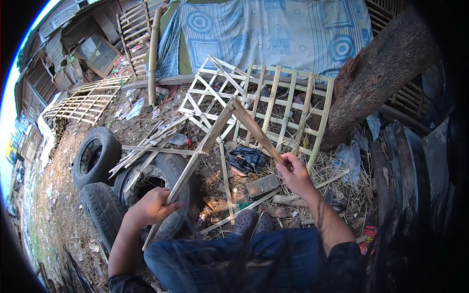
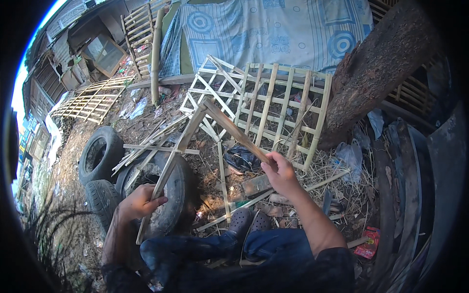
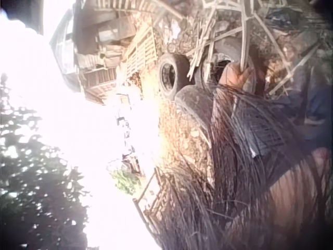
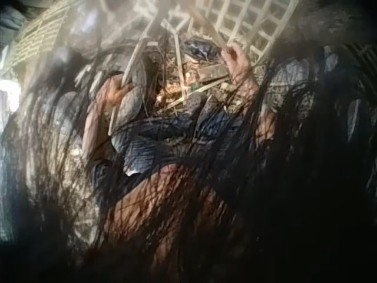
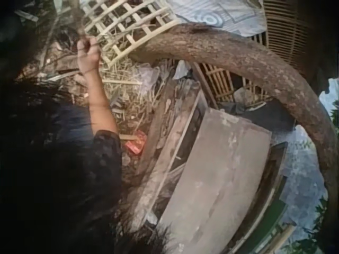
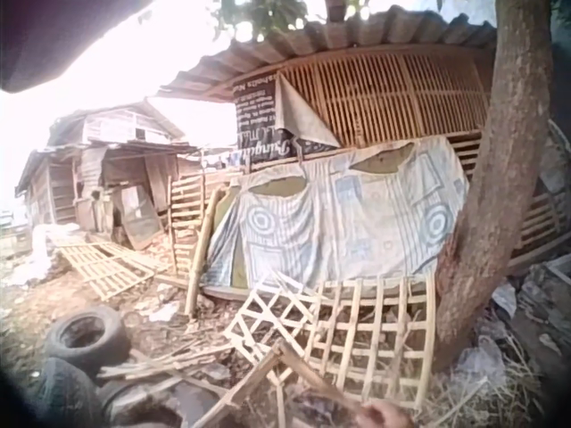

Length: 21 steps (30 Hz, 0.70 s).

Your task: The person assembles a bamboo lattice structure by placing long strips onto the frame and securing them with nails using a hammer.

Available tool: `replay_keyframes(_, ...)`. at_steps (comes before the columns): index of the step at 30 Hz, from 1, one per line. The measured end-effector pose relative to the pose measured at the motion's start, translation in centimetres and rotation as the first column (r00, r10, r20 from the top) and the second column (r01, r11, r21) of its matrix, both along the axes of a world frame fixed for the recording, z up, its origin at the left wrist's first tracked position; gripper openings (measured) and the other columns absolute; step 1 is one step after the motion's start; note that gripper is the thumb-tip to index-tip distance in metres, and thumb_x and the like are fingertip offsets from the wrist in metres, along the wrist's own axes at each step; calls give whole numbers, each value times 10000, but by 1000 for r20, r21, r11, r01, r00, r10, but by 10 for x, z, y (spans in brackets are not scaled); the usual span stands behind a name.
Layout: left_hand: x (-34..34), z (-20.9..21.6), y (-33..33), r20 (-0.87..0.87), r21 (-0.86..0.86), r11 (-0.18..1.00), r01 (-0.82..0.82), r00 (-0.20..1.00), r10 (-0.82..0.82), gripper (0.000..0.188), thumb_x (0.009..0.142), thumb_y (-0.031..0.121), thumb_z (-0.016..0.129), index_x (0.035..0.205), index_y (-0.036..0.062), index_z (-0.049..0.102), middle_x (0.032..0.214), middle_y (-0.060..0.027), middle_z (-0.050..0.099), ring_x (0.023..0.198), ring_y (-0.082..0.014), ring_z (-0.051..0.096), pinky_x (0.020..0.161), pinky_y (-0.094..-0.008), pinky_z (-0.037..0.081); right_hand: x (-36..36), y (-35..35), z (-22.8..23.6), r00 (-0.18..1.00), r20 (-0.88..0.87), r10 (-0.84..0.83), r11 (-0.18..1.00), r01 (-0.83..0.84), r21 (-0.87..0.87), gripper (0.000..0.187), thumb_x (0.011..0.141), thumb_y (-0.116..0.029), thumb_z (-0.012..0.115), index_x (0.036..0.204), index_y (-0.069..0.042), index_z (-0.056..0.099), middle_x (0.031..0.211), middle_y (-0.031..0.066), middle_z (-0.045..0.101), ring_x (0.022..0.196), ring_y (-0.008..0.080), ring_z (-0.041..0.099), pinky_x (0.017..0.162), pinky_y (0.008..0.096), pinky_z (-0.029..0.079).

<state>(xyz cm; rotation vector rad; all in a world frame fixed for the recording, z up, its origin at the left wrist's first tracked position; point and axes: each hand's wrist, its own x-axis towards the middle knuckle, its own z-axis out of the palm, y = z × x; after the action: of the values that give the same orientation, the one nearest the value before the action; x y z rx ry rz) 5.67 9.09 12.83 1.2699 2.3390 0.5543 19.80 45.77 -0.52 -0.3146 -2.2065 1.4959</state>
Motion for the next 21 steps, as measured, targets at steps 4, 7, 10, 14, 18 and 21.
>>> replay_keyframes(4, -4, 9, -8, -224, -7, 990, 141, 965, -139, 335, 866, 265, 633, 705, -16, 551, 680, -157, 534, 735, -356, 532, 677, -444, 420, 0, 12, 3, 979, -188, -79, 967, 121, 223, 184, 849, -131, 659, 979, -17, 596, 829, 102, 592, 760, 223, 588, 713, 326, 468)
replay_keyframes(7, 1, 15, -9, -253, -2, 996, 91, 963, -88, 196, 833, 164, 607, 777, -16, 553, 734, -165, 541, 758, -360, 538, 710, -442, 437, 2, 20, 10, 981, -163, -104, 900, 163, 404, 159, 752, -40, 666, 909, -31, 637, 970, 110, 599, 970, 316, 563, 877, 392, 439)
replay_keyframes(10, 0, 16, -11, -225, 17, 998, 60, 973, -54, 137, 802, 101, 588, 827, -26, 543, 757, -184, 536, 757, -383, 542, 703, -452, 438, 4, 23, 15, 975, -196, -101, 886, 178, 428, 182, 748, -26, 662, 928, -29, 639, 974, 117, 596, 971, 313, 569, 879, 392, 441)
replay_keyframes(14, 3, 11, -7, -242, 90, 996, 20, 970, 2, 115, 790, 60, 573, 836, -35, 527, 743, -202, 517, 749, -412, 545, 665, -455, 429, 3, 24, 19, 955, -254, -152, 870, 251, 424, 199, 739, -24, 663, 937, -34, 644, 992, 124, 592, 975, 312, 570, 872, 389, 449)
replay_keyframes(18, 8, 8, -5, -206, 73, 996, -57, 976, 71, 119, 788, 62, 581, 825, -37, 526, 739, -203, 521, 743, -411, 548, 657, -450, 425, 2, 21, 13, 933, -291, -213, 875, 315, 368, 228, 757, -29, 657, 984, -39, 634, 1031, 122, 584, 1001, 302, 574, 887, 386, 448)
replay_keyframes(21, 11, 3, 3, -209, 142, 988, -59, 974, 88, 128, 791, 65, 588, 807, -40, 516, 731, -207, 529, 726, -414, 546, 642, -450, 419, 5, 23, 12, 940, -229, -253, 890, 319, 326, 335, 759, 31, 629, 1088, -7, 578, 1069, 140, 577, 1062, 292, 567, 959, 370, 424)
